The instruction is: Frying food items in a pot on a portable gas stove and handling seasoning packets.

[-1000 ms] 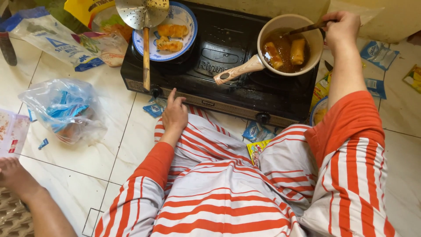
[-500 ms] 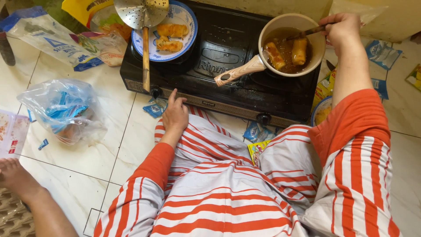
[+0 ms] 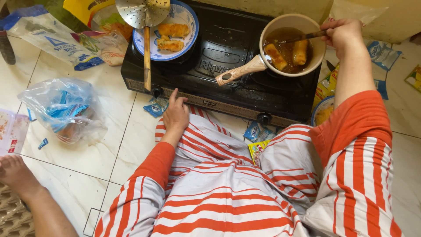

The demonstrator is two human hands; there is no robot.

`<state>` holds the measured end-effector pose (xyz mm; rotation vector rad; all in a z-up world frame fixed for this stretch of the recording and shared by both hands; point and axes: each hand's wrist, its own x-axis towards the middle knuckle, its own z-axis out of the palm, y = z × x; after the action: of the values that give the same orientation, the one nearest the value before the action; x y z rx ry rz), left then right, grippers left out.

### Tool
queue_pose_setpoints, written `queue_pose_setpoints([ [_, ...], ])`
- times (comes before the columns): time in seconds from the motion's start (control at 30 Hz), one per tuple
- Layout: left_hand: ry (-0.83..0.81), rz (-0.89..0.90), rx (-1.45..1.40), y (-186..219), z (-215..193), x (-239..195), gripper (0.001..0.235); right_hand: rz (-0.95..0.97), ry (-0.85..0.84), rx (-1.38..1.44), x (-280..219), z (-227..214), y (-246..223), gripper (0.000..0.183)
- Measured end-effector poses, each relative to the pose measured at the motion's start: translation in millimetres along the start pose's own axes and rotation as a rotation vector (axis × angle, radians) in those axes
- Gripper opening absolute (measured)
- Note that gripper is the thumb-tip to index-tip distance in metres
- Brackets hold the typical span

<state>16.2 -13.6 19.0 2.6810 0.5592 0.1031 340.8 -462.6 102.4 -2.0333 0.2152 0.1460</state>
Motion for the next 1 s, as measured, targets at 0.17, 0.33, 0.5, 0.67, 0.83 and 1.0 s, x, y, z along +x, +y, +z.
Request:
queue_pose_setpoints([
  [0.17, -0.008, -0.005, -0.01, 0, 0, 1, 0.02, -0.031, 0.004, 0.023, -10, -6, -11, 0.024],
  [0.33, -0.019, -0.015, -0.007, 1, -2, 1, 0.021, -0.045, 0.005, 0.06, -12, -16, -14, 0.025],
  [0.5, -0.007, 0.007, -0.015, 0, -3, 1, 0.021, -0.031, 0.02, 0.054, -37, -31, -29, 0.024],
  [0.67, 0.0, -0.012, -0.021, -1, 1, 0, 0.021, -0.071, 0.144, 0.011, -62, -54, -28, 0.022],
  [0.83, 0.001, -0.021, -0.034, 0, 0, -1, 0.021, -0.107, 0.289, -0.07, -85, -66, -18, 0.022],
  [1.0, -0.001, -0.016, -0.032, 1, -4, -2, 0.023, -0.32, 0.433, -0.155, -99, -57, 17, 0.025],
])
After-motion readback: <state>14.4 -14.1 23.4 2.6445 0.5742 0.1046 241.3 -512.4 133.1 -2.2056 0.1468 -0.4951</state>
